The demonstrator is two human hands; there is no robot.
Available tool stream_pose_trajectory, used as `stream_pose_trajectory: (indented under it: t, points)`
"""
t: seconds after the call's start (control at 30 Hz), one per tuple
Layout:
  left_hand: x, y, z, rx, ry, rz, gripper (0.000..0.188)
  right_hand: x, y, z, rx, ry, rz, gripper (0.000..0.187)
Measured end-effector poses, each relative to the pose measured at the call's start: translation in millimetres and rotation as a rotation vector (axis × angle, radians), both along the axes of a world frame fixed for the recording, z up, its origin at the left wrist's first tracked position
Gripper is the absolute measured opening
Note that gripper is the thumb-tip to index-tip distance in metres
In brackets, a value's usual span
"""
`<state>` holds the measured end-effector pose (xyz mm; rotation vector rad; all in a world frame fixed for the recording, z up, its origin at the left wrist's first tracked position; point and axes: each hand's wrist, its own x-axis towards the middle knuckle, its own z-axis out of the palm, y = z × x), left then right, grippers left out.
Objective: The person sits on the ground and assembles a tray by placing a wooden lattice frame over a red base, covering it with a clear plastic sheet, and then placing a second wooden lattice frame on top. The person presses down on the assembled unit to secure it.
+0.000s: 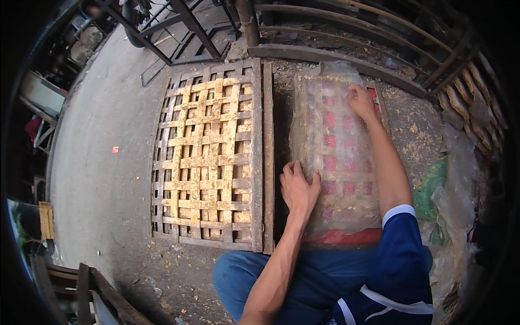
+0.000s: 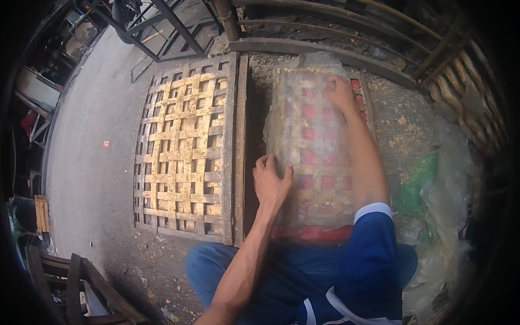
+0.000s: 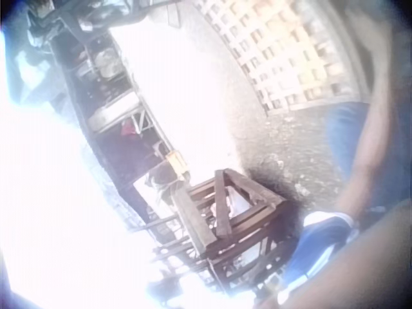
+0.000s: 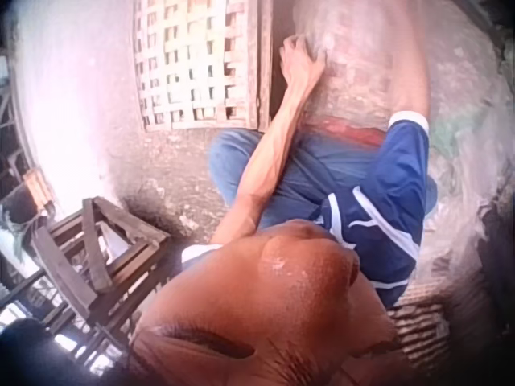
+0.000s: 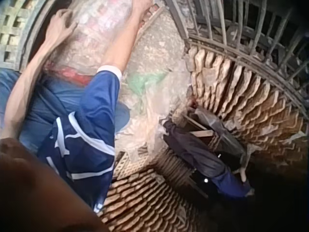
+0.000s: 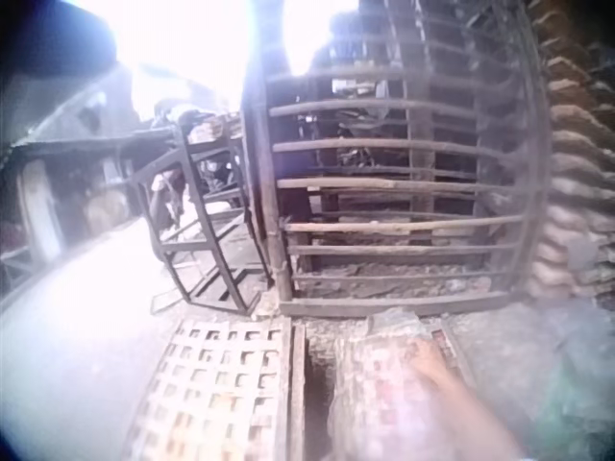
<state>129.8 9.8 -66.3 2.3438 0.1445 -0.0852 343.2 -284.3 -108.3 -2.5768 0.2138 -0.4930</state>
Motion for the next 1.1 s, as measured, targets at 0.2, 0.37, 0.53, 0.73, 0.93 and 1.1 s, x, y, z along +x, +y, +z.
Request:
stream_pose_trajectory:
  t: [0.2, 0.37, 0.53, 0.73, 0.93, 1.1]
  points:
    - [0.5, -1.6, -1.1, -0.043, -0.012, 0.012, 0.059, -21.7, -80.5, -21.7, 0.171, 0.175, -0.266, 0.034]
    - [-0.1, 1.1, -4.9, -0.021, -0.012, 0.019, 0.058, -14.8, -59.9, -7.9, 0.084, 0.302, -0.394, 0.034]
    - [-1.0, -0.2, -6.3, -0.025, -0.008, 0.018, 0.057, -17.1, -48.7, -1.2, 0.023, 0.339, -0.494, 0.028]
    - [1.5, -4.0, -3.2, -0.031, -0.004, 0.017, 0.056, -18.3, -59.5, 0.3, -0.086, 0.438, -0.497, 0.03]
    - [1.6, -0.7, -1.7, -0.051, -0.007, 0.049, 0.054, -27.6, -40.9, 24.3, -0.057, 0.483, -0.424, 0.037]
    - [2.2, -0.5, -2.0, -0.034, 0.002, 0.028, 0.053, -32.4, -27.3, 40.2, -0.198, 0.516, -0.397, 0.036]
